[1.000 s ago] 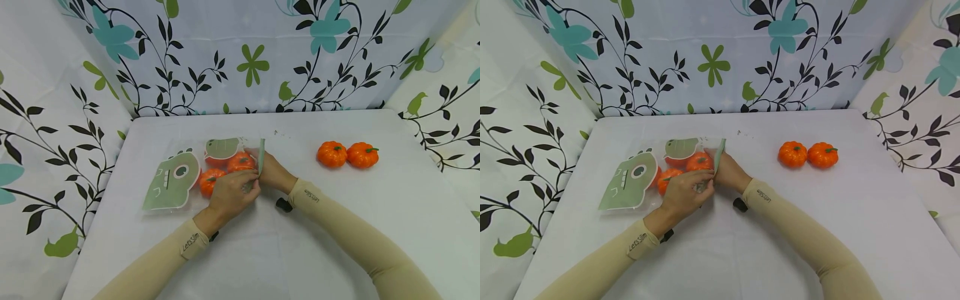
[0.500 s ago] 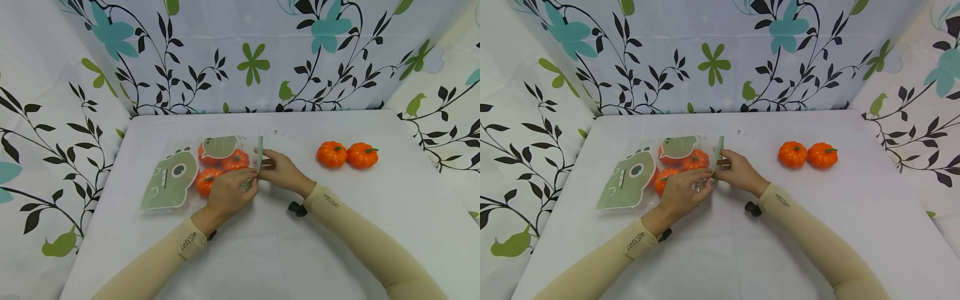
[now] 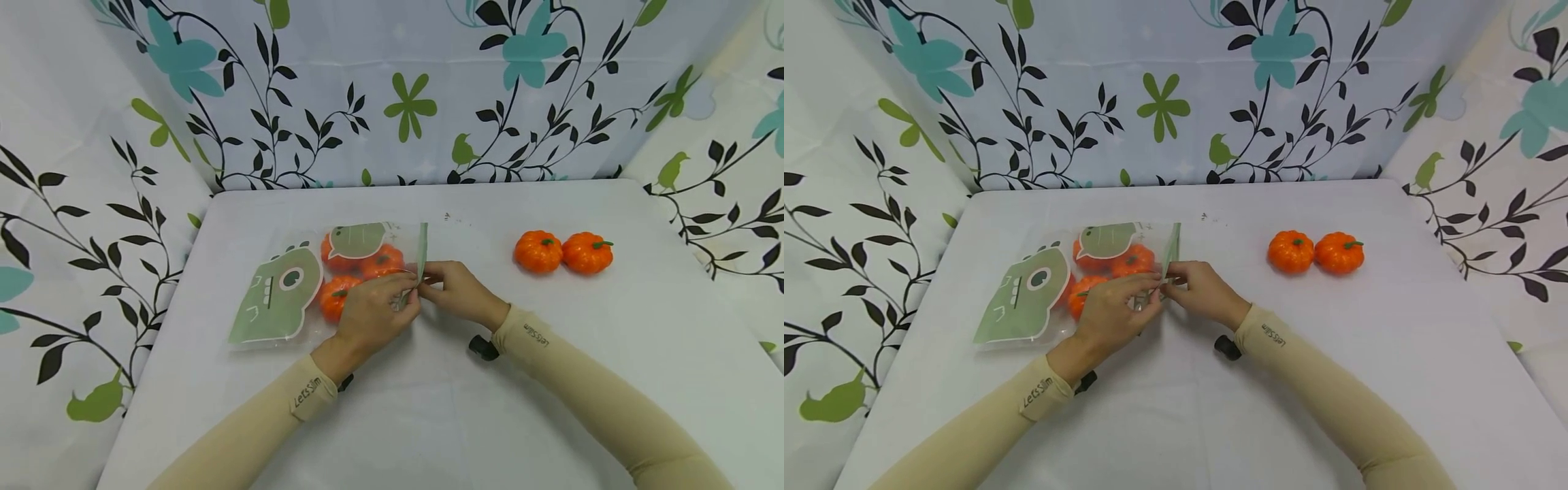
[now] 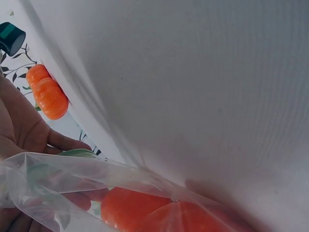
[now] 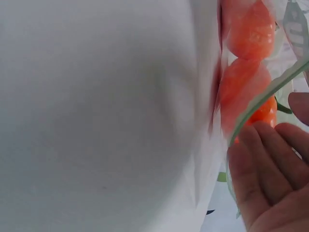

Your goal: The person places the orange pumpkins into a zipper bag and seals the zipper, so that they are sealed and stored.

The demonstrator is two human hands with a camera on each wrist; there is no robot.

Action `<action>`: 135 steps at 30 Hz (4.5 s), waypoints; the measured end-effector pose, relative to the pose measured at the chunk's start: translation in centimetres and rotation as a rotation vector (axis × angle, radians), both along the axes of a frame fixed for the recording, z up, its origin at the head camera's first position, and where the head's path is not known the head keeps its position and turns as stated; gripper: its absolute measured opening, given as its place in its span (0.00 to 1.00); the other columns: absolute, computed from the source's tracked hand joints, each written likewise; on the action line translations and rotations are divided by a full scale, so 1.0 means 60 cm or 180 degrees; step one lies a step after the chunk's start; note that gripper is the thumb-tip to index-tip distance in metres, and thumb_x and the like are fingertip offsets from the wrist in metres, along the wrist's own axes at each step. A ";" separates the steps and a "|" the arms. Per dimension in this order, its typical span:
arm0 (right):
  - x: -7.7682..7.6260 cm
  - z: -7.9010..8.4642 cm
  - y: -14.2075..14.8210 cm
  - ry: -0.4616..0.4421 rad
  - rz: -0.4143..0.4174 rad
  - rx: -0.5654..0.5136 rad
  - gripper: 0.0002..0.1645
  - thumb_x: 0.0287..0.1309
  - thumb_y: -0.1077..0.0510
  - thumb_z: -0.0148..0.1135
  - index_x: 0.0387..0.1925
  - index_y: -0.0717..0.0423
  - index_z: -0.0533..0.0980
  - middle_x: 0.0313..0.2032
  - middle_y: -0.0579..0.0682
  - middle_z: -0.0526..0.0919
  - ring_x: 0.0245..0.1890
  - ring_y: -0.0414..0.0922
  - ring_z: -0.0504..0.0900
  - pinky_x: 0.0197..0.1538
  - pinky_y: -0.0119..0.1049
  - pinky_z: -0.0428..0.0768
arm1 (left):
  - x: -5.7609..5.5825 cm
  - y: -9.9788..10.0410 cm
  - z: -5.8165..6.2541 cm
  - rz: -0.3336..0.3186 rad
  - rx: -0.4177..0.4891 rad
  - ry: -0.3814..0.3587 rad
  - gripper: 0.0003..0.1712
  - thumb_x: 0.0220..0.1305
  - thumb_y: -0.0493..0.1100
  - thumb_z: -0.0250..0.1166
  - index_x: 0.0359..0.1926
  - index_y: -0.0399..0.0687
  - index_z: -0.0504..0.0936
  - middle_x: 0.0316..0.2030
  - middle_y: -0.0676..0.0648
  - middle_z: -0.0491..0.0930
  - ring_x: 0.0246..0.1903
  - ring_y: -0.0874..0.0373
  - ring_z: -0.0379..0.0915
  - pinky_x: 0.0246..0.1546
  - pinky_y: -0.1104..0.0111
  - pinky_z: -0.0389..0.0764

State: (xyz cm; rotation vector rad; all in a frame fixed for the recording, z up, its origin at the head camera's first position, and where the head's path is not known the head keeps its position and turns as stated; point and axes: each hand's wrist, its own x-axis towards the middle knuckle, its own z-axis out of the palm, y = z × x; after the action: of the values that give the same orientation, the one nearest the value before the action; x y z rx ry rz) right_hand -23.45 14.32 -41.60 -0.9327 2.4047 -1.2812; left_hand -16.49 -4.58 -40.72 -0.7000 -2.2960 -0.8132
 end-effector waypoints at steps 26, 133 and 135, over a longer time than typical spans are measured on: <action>-0.013 -0.004 -0.016 -0.0397 0.0481 -0.0215 0.33 0.69 0.63 0.51 0.74 0.57 0.64 0.72 0.49 0.67 0.73 0.48 0.63 0.73 0.53 0.60 | -0.004 -0.008 -0.001 -0.0117 0.0077 0.0120 0.12 0.57 0.35 0.65 0.40 0.38 0.90 0.41 0.46 0.89 0.42 0.54 0.87 0.45 0.65 0.85; -0.015 0.012 0.009 0.0451 0.0199 0.0365 0.38 0.51 0.50 0.75 0.65 0.50 0.75 0.61 0.41 0.79 0.65 0.42 0.73 0.66 0.46 0.71 | 0.008 -0.004 -0.002 -0.0141 0.0217 0.0449 0.12 0.55 0.36 0.65 0.39 0.41 0.91 0.38 0.48 0.89 0.41 0.58 0.87 0.43 0.69 0.84; -0.014 0.010 0.004 0.0466 0.0212 0.0376 0.40 0.51 0.54 0.74 0.67 0.52 0.74 0.61 0.42 0.79 0.64 0.42 0.74 0.65 0.45 0.72 | 0.008 -0.004 -0.002 -0.0151 0.0183 0.0444 0.12 0.55 0.36 0.65 0.39 0.41 0.91 0.38 0.49 0.89 0.41 0.59 0.86 0.43 0.69 0.84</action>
State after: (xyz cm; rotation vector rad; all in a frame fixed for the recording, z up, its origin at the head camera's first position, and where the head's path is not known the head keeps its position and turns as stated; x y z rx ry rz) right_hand -24.28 14.54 -40.98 -1.0966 2.5044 -1.0691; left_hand -16.00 -4.80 -40.85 -0.7634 -2.1307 -0.8224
